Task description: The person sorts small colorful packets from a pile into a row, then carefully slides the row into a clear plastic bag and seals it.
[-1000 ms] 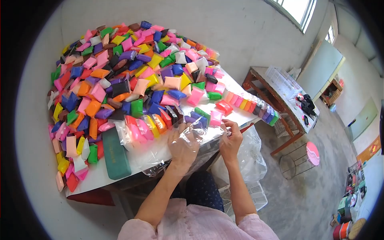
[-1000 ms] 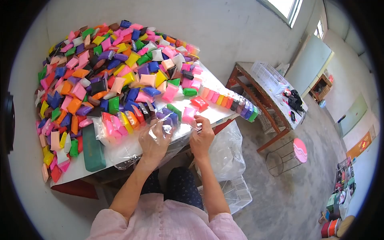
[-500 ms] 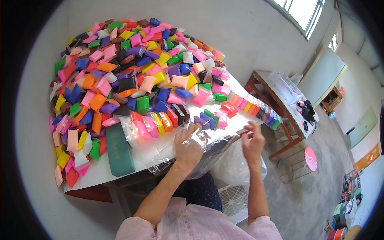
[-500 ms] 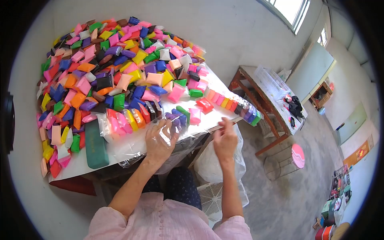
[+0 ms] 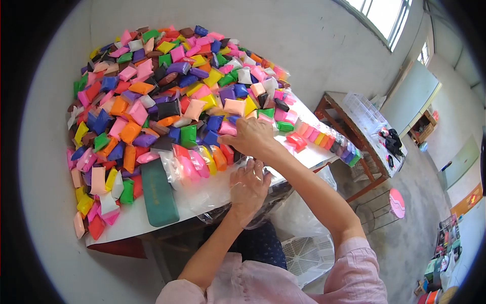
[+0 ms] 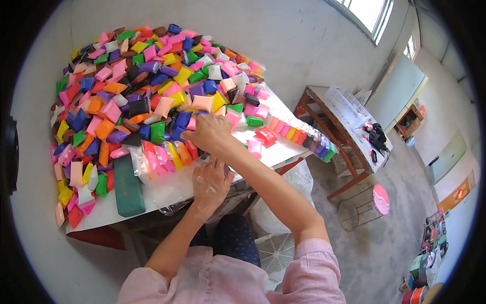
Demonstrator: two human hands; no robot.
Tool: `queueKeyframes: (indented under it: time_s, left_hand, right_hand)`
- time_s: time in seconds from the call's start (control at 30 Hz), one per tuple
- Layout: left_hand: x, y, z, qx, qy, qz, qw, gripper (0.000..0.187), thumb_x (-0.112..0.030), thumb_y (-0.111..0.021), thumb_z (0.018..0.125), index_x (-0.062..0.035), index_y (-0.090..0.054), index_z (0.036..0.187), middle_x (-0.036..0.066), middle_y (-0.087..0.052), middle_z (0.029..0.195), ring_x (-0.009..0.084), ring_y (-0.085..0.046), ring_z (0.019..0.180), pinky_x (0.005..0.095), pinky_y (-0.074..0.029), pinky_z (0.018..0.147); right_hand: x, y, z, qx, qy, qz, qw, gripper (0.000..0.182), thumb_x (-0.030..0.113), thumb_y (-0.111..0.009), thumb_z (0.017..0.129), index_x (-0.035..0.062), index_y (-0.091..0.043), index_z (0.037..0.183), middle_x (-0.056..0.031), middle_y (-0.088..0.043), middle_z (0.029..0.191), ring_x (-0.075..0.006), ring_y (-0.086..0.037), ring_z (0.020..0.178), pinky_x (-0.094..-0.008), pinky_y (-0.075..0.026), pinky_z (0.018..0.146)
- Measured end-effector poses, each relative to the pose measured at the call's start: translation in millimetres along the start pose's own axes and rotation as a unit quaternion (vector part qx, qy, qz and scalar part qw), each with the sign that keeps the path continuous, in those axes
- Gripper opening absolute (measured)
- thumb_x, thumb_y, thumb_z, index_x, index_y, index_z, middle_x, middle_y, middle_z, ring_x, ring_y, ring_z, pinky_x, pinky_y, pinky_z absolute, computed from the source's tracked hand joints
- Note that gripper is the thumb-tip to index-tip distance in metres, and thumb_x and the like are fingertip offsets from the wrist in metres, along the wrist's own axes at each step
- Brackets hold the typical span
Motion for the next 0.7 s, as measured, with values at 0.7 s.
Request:
queueKeyframes:
  time_s: [0.7]
  left_hand:
    - [-1, 1, -7, -0.063, -0.020, 0.036, 0.997, 0.061, -0.040, -0.070, 0.085, -0.0080, -0.050, 0.133, 0.010, -0.065, 0.117, 0.0248, -0.062, 0.095, 0.0431, -0.048, 0.080]
  right_hand:
    - [-6, -30, 6, 0.063, -0.035, -0.014, 0.997, 0.061, 0.046, -0.081, 0.064, 0.0009, -0.068, 0.103, -0.0157, -0.072, 0.103, -0.0315, -0.070, 0.100, -0.0430, -0.054, 0.087]
Point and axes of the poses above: each hand's wrist, its own z-axis towards the middle knuckle, its own y-axis out of the back of the hand, x = y × z, the point moved 8 cm from there along z, towards the middle knuckle
